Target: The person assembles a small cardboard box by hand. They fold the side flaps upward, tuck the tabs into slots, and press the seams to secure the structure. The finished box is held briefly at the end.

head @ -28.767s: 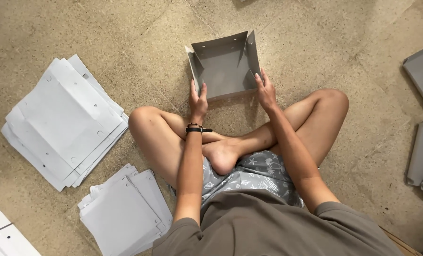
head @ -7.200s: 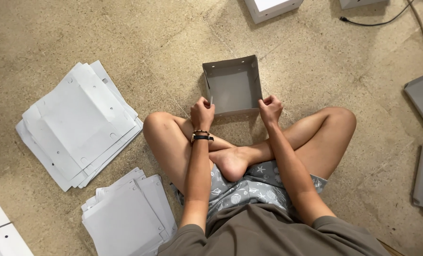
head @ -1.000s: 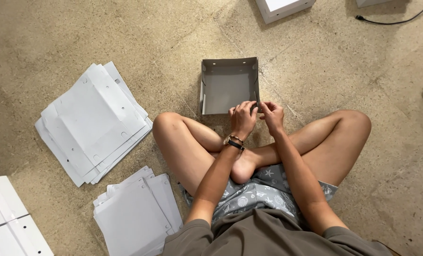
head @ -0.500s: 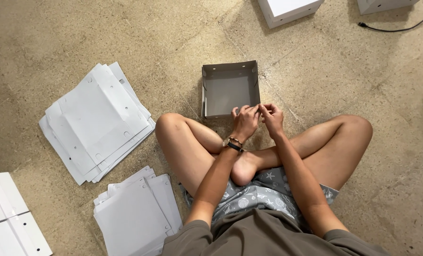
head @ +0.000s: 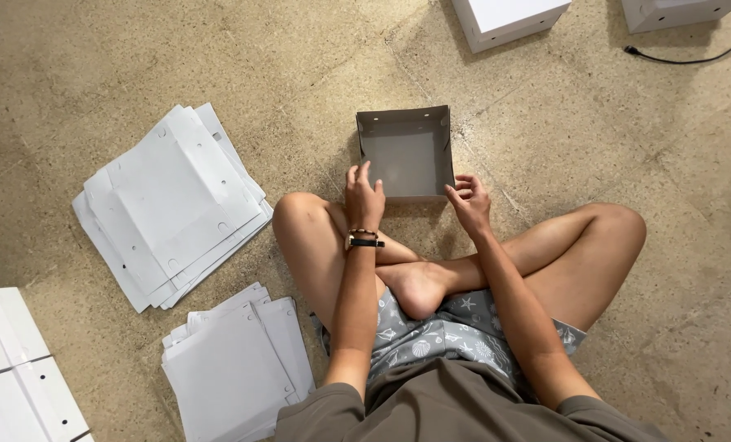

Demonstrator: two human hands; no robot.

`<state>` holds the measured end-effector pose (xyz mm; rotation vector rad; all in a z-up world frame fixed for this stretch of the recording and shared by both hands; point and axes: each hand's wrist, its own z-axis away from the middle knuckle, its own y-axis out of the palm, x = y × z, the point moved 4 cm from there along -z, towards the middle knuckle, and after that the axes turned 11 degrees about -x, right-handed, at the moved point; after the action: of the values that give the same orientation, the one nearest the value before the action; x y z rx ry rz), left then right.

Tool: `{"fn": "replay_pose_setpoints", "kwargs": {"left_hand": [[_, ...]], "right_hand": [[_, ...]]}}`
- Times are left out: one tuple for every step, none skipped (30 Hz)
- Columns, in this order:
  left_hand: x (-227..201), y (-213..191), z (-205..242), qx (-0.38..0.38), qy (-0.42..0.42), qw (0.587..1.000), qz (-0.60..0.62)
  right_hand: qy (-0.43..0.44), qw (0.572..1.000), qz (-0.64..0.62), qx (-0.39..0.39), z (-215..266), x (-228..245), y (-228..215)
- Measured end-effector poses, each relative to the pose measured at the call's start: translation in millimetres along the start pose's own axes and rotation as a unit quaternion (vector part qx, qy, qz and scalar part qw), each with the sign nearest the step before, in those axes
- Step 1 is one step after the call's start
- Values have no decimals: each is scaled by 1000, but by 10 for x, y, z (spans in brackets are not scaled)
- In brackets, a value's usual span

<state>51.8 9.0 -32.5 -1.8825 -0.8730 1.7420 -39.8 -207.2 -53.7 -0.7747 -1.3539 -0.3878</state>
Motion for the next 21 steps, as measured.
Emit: {"fn": "replay_pose_setpoints", "kwargs": {"left_hand": [[-24,13,19,-1,-1,1000,1],[-51,30,39,5,7,1000,-19],[-81,47,58,9,14,999,-38],[-134,9,65,7,13,999,-37],[-191,-32,83,10,32,998,-50],[-249,-71,102,14,52,997,-63],[-316,-142,128,13,51,997,-64],[-393,-197,158,28,65,994,-84],[-467,-255,185,43,80,990,-105],[-527,-290,194,43,79,990,-105],[-598,-294,216,76,107,980,-149],[-666,-299,240,108,134,966,-191],[-565,-131,250,108,135,966,-192],[-482,48,270,115,175,952,-223],[-396,228,297,123,213,936,-253],[-329,341,347,123,213,936,-253],[-284,457,384,122,218,942,-223],[-239,574,421,121,223,948,-193],[-251,607,417,121,223,948,-193],[-256,652,418,142,212,951,-173],[-260,695,418,161,201,954,-152]], "right_hand": [[-1,1000,1,1,-10,-35,1],[-2,1000,4,-9,-21,-70,-5],[-3,1000,7,-17,-39,-102,-11],[-5,1000,8,-16,-56,-71,-17],[4,999,5,-33,-59,-54,-36],[13,999,2,-50,-64,-37,-57],[13,999,2,-49,-62,-14,-69],[16,998,-13,-66,-64,8,-99],[20,996,-29,-84,-64,29,-123],[20,996,-29,-83,-88,5,-117],[24,993,-58,-100,-112,-21,-129],[28,989,-87,-117,-134,-47,-141],[28,989,-88,-117,-134,-19,-143],[30,986,-108,-123,-132,9,-149],[33,983,-128,-129,-128,35,-158],[33,983,-128,-128,-116,30,-164],[43,981,-146,-119,-123,26,-160],[53,979,-164,-110,-130,23,-155],[54,979,-164,-110,-117,36,-154],[65,980,-169,-80,-103,44,-129],[76,981,-174,-50,-90,53,-101]]}}
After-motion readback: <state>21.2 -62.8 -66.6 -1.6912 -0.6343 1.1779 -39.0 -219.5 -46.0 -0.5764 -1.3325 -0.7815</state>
